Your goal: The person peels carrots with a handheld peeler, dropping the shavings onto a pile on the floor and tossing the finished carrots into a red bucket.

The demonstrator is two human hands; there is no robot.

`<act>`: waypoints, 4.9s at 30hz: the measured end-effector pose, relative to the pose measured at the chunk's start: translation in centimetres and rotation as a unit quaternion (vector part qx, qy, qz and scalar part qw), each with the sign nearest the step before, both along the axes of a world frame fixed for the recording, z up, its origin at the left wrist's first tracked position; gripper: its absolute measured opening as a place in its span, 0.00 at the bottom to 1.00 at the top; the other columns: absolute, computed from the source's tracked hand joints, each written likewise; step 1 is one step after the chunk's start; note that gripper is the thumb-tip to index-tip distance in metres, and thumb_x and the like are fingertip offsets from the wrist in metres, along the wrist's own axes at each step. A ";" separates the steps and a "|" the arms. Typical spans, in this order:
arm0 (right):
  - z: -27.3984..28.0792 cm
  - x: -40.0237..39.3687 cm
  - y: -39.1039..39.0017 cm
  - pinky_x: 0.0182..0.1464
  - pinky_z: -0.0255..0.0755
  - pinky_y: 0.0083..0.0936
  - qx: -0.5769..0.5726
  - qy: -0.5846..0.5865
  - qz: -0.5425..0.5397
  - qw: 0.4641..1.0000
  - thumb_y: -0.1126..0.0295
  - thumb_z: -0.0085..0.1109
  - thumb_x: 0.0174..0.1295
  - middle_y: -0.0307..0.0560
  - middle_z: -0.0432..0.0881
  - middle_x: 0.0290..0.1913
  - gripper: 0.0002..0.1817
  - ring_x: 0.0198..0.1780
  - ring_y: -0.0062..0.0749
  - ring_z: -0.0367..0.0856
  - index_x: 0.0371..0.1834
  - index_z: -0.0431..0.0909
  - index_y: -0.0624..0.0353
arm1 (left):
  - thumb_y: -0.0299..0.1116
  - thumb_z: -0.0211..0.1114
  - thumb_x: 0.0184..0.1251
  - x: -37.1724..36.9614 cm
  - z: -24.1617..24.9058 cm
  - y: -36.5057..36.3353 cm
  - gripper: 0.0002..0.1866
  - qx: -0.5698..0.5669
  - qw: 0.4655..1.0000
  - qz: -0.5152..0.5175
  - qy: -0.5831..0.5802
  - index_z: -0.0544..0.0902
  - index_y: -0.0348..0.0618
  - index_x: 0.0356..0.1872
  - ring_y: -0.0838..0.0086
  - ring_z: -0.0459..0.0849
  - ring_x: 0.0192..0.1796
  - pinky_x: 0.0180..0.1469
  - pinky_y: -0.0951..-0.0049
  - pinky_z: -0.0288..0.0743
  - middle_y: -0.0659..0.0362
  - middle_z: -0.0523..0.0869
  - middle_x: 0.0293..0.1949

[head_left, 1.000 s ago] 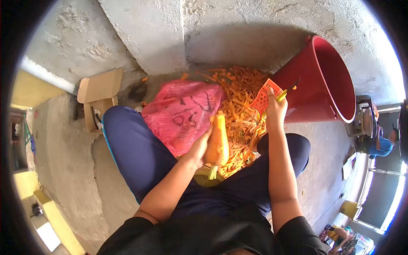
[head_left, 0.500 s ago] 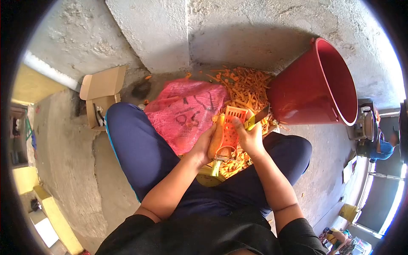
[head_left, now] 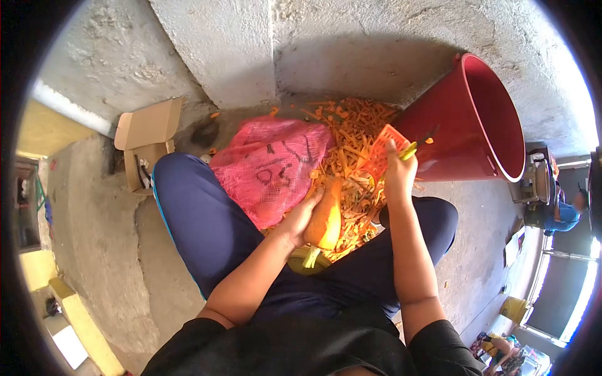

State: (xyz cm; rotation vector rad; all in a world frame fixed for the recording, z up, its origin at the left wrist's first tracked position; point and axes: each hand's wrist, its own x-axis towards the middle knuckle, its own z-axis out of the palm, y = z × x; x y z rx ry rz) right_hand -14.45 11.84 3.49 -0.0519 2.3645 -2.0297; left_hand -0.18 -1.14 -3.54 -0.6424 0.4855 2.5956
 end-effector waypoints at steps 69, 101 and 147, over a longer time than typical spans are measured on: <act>1.1 5.6 -2.9 0.31 0.70 0.23 0.078 -0.022 0.193 0.978 0.72 0.52 0.57 0.48 0.79 0.26 0.08 0.28 0.26 0.77 0.35 0.72 0.65 | 0.48 0.36 0.68 -0.9 3.0 0.2 0.23 0.045 0.998 0.051 -0.003 0.63 0.46 0.57 0.70 0.75 0.50 0.51 0.67 0.70 0.57 0.74 0.50; 0.5 5.5 -2.8 0.31 0.68 0.20 -0.001 0.000 0.199 0.980 0.69 0.49 0.60 0.39 0.77 0.27 0.09 0.28 0.18 0.73 0.36 0.74 0.63 | 0.45 0.43 0.66 -0.9 1.5 0.2 0.20 0.090 0.995 0.045 -0.026 0.70 0.40 0.48 0.68 0.80 0.40 0.42 0.64 0.76 0.53 0.79 0.41; -1.5 -1.8 -0.3 0.30 0.68 0.27 0.252 0.127 -0.027 0.959 0.71 0.53 0.55 0.53 0.75 0.23 0.08 0.24 0.34 0.74 0.35 0.70 0.62 | 0.44 0.39 0.68 1.1 2.6 0.9 0.20 -0.190 0.980 -0.053 0.022 0.71 0.39 0.44 0.74 0.80 0.32 0.35 0.74 0.75 0.56 0.80 0.32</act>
